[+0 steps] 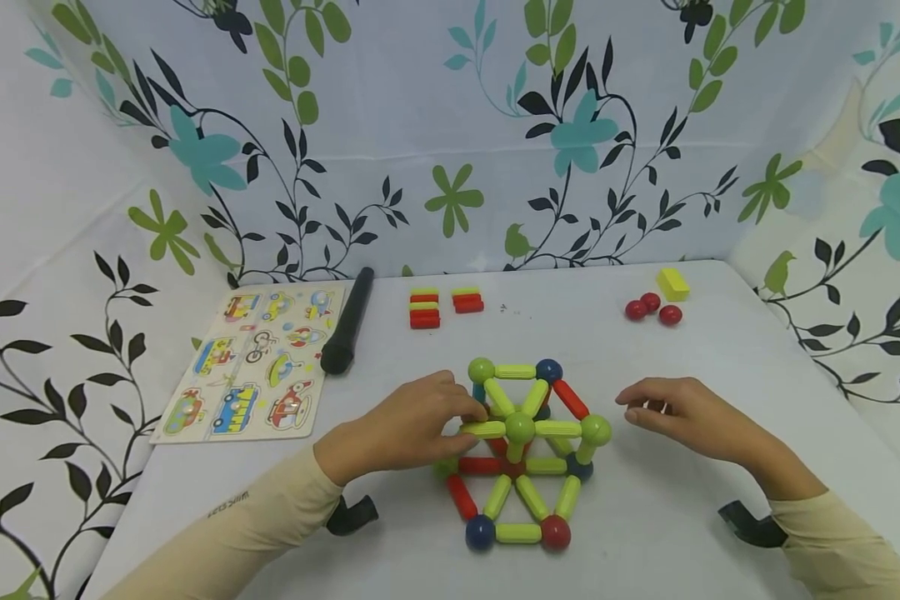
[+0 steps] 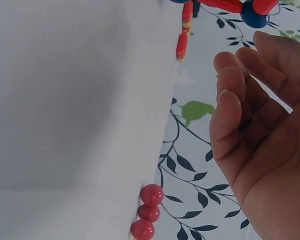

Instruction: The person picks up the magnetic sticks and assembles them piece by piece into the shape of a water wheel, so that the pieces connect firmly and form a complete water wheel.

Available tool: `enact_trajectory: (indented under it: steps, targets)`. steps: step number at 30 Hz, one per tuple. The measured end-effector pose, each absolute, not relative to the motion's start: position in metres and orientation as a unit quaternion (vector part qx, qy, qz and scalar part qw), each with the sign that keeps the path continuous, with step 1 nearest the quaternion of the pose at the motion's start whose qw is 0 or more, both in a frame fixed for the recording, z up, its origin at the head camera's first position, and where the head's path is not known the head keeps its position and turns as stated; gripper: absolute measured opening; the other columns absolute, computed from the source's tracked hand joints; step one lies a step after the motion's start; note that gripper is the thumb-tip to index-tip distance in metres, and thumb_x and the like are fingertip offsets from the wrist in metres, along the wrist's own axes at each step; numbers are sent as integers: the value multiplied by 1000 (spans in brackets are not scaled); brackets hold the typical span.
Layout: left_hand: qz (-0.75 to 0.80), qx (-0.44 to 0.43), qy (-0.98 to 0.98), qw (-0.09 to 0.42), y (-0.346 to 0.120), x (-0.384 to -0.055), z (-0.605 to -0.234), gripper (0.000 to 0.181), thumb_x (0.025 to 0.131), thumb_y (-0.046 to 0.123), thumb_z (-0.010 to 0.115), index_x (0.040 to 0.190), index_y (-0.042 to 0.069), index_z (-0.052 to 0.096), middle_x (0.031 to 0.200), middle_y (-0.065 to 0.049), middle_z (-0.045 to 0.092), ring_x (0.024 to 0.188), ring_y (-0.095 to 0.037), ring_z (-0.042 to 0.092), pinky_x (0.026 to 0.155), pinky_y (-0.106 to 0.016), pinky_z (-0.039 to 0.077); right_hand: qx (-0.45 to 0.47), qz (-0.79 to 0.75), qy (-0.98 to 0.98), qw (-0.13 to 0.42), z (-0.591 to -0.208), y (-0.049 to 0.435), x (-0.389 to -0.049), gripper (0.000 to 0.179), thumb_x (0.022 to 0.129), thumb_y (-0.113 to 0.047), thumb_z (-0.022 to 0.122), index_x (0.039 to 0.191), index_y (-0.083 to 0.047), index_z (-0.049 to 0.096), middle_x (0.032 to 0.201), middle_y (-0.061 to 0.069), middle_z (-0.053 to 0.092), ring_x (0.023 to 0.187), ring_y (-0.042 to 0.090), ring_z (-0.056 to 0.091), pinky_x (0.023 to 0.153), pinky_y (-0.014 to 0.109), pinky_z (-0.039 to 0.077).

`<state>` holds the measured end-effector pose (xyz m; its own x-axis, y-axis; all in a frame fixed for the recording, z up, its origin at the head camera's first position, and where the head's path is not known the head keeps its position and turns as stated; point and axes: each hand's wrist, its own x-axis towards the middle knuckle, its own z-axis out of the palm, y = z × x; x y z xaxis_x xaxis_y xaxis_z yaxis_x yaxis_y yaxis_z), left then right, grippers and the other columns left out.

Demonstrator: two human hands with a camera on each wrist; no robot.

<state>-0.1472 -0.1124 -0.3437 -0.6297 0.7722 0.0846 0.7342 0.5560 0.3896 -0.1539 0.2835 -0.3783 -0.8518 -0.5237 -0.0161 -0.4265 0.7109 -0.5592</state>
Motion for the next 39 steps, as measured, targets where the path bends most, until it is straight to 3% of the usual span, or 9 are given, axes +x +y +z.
enact_trajectory:
  steps: [5,8,12,15,18,23,30,34,39]
  targets:
    - [206,401,892,30,-123,-142,-347,27,91,27,77,117,18,74,106,9,73,96,-8,54,76,-23,51,-226,-263,936,60,-375,289,-169,27,97,-21,71,121,-10,71,103,-4,71,87,11,60,71,24,54]
    - [211,394,894,-41,-133,-132,-354,23,90,25,79,110,16,73,103,7,71,96,-9,57,77,-23,53,-172,-233,957,29,-374,305,-193,29,97,-18,69,123,-5,69,103,5,71,88,20,61,70,29,54]
    - [211,416,875,-133,-144,-112,-366,18,85,21,84,99,18,71,92,8,67,85,-7,55,68,-17,50,-84,-183,979,13,-380,338,-240,39,98,-18,65,132,2,61,114,24,66,96,40,61,77,50,55]
    - [205,445,861,-139,-148,-99,-375,19,84,21,85,97,20,72,89,10,66,80,-4,53,67,-12,45,-44,-159,986,33,-388,360,-272,50,99,-21,63,139,7,53,126,34,58,111,53,55,90,67,48]
    - [197,456,860,-115,-151,-92,-382,18,85,23,84,101,19,74,90,10,67,80,-4,54,69,-11,45,-32,-152,985,76,-399,373,-296,65,100,-30,62,145,11,42,135,39,50,125,58,44,101,73,38]
    - [191,432,879,-66,-157,-88,-390,20,87,25,82,106,20,76,91,10,67,82,-4,54,71,-12,47,-37,-140,983,113,-415,374,-312,68,99,-37,64,143,11,44,128,36,55,118,55,47,101,73,38]
    - [174,476,861,-38,-152,-83,-394,22,90,27,79,111,21,76,101,11,69,87,-2,55,73,-5,42,-37,-156,986,54,-402,365,-299,60,99,-36,65,135,11,53,118,32,61,106,49,53,91,67,46]
    - [155,493,855,-38,-149,-83,-393,22,91,27,79,113,23,76,105,12,71,92,-3,57,78,-9,46,-73,-189,979,2,-374,331,-294,58,99,-39,65,136,4,56,120,27,64,105,43,57,83,56,51]
    - [156,439,884,-33,-153,-88,-395,19,90,28,79,108,20,77,101,11,71,92,-5,60,79,-18,52,-162,-214,963,-29,-331,259,-276,49,97,-34,70,136,-5,61,118,17,66,104,34,58,75,43,54]
